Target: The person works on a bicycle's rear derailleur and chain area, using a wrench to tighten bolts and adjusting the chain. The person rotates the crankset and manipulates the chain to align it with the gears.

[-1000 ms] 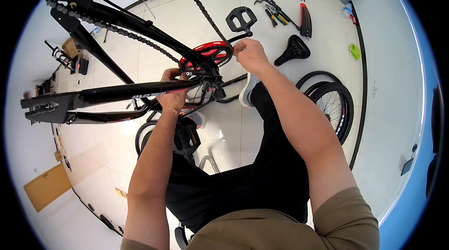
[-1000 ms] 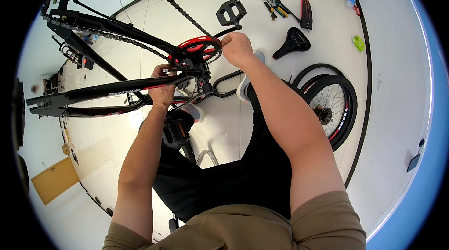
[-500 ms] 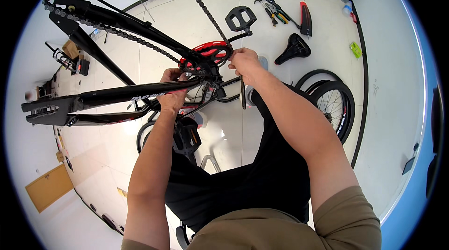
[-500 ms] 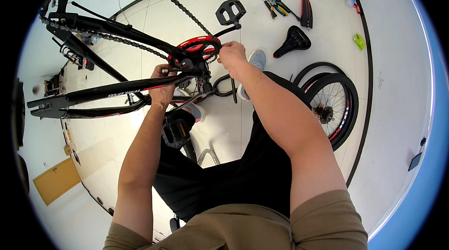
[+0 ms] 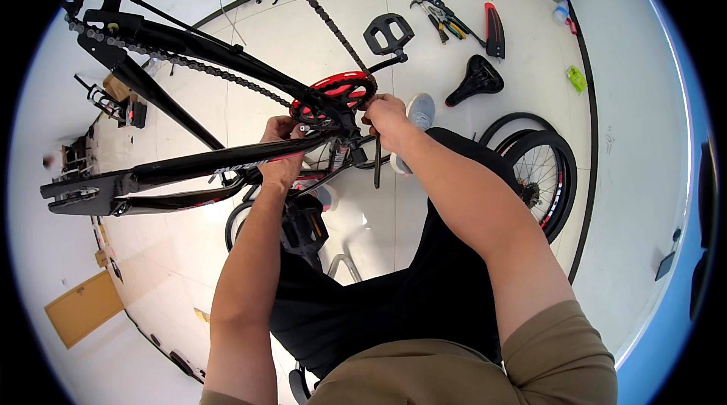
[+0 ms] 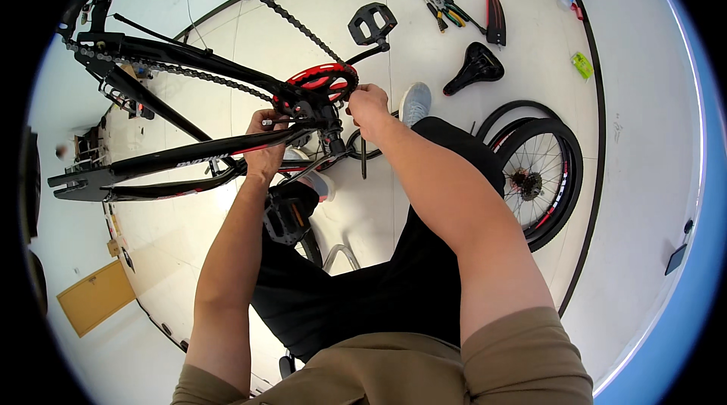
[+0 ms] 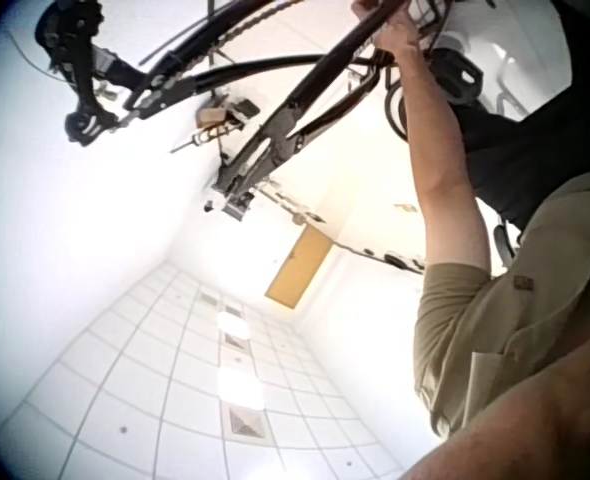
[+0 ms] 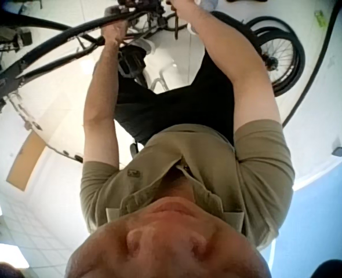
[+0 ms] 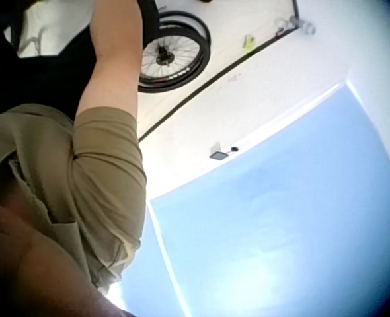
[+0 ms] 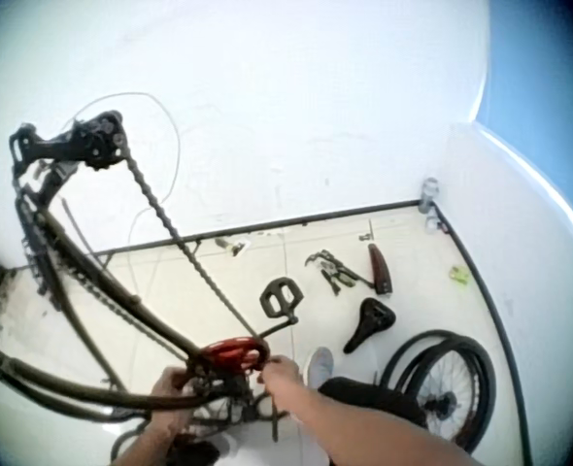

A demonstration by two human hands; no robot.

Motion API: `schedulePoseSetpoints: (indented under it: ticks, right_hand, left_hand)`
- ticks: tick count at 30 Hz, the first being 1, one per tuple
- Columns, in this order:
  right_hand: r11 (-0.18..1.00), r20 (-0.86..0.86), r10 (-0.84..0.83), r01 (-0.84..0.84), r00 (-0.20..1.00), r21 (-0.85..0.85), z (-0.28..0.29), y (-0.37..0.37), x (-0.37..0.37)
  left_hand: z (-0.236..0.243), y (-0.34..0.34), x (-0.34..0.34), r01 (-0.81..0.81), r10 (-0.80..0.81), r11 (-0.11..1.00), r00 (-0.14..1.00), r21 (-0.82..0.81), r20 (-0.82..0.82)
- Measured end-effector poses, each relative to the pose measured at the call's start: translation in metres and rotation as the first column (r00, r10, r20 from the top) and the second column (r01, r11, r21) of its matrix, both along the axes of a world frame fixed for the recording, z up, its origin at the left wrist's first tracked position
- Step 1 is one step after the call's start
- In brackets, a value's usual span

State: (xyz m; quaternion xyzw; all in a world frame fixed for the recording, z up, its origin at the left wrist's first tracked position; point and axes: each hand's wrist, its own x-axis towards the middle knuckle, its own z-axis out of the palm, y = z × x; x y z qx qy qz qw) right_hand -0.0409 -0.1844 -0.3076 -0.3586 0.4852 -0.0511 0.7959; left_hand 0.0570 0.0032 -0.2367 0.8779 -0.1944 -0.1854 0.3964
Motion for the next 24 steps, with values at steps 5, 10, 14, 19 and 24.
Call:
schedulePoseSetpoints:
  ticks: [5,10,14,19,24]
  right_hand:
    - [0.999,0.02,0.005,-0.006,1.0,0.052,-0.015,0.014,0.006]
    - [0.989,0.057,-0.108,0.101,0.993,0.109,-0.027,0.032,0.016]
    - [0.983,0.077,-0.056,0.041,0.995,0.177,-0.046,0.026,0.02]
    - [0.966,0.116,-0.033,0.002,0.993,0.26,-0.024,0.032,0.021]
    - [0.982,0.149,-0.011,-0.018,0.989,0.19,-0.024,0.027,0.017]
  left_hand:
    - [0.008,-0.002,-0.002,0.014,-0.014,1.0,1.0,0.004,0.01]
    - [0.016,-0.002,0.0,-0.018,0.018,1.0,0.991,0.0,-0.136]
    - [0.017,-0.005,0.011,-0.01,0.006,1.0,0.944,-0.011,-0.329]
    - [0.001,0.009,0.031,-0.026,0.038,0.999,0.934,0.038,-0.355]
    - [0.019,-0.006,0.022,-0.033,0.052,0.998,0.919,0.055,-0.391]
